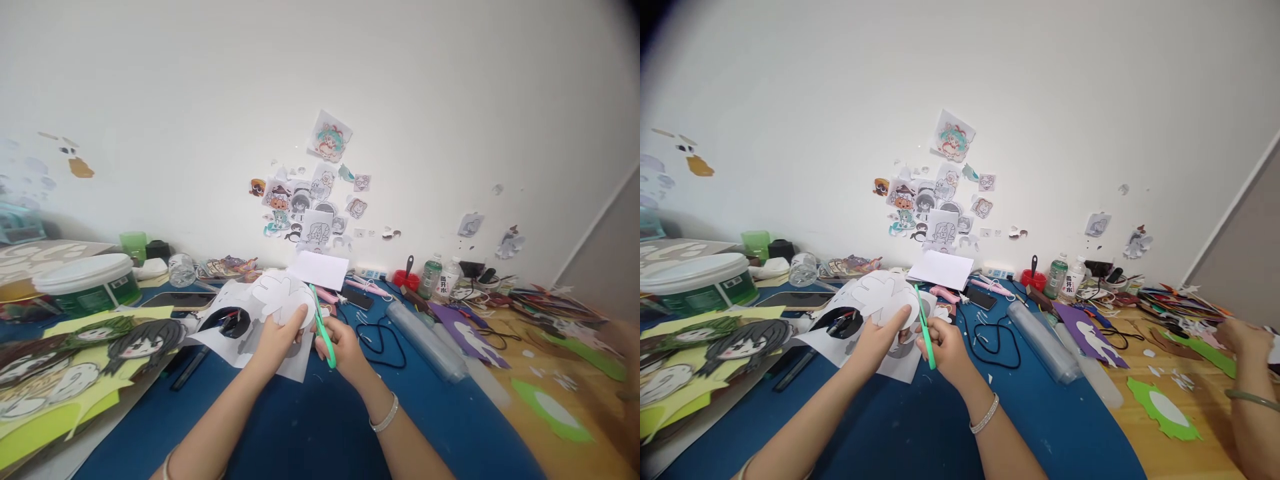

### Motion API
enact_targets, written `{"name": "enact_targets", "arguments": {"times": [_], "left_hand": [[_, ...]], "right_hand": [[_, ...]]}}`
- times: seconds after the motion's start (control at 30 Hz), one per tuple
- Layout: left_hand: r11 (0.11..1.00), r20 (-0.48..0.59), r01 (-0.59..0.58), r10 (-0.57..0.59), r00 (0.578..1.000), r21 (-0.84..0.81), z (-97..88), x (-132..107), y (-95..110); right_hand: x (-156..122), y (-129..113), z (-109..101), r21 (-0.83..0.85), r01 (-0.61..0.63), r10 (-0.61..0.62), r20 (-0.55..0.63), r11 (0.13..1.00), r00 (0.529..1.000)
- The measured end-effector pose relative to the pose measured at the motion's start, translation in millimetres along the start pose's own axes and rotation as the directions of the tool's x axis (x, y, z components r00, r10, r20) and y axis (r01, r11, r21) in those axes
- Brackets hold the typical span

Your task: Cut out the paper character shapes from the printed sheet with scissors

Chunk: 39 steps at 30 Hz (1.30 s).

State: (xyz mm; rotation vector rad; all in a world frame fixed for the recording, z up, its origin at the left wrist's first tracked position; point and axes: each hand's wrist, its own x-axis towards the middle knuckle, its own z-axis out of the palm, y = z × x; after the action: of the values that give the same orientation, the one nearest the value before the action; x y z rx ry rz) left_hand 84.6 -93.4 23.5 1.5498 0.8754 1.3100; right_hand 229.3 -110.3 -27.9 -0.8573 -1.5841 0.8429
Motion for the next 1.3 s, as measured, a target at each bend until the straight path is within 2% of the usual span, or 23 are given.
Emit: {"name": "enact_targets", "arguments": {"times": [0.23, 0.7, 0.97, 1.1, 1.3], "left_hand": [[0.998, 0.046, 0.003, -0.006, 0.999, 0.059, -5.5, 1.5, 5.0], [0.999, 0.039, 0.043, -0.042, 0.998, -0.026, -4.1, -1.0, 9.3], [0.996, 0.090, 0.067, -0.061, 0.994, -0.066, -5.8, -0.6, 8.5], [0.996, 0.153, 0.057, -0.045, 0.987, -0.073, -7.5, 0.6, 9.8], [0.997, 0.187, 0.052, -0.041, 0.981, -0.052, -9.8, 3.0, 6.2]], "right_hand": [[-0.6, -1.0, 0.2, 0.037, -0.013, 0.012, 0.020, 0.999, 1.000], [-1.1, -5.3, 3.5, -0.011, 0.028, -0.028, -0.032, 1.000, 0.999], [-1.5, -3.6, 1.5, -0.064, 0.047, -0.048, -0.018, 0.997, 0.999], [-2.0, -4.2, 0.9, -0.099, 0.089, -0.089, 0.005, 0.991, 0.996], [-1.8, -6.8, 2.8, -0.070, 0.080, -0.080, -0.004, 0.994, 0.997]]}}
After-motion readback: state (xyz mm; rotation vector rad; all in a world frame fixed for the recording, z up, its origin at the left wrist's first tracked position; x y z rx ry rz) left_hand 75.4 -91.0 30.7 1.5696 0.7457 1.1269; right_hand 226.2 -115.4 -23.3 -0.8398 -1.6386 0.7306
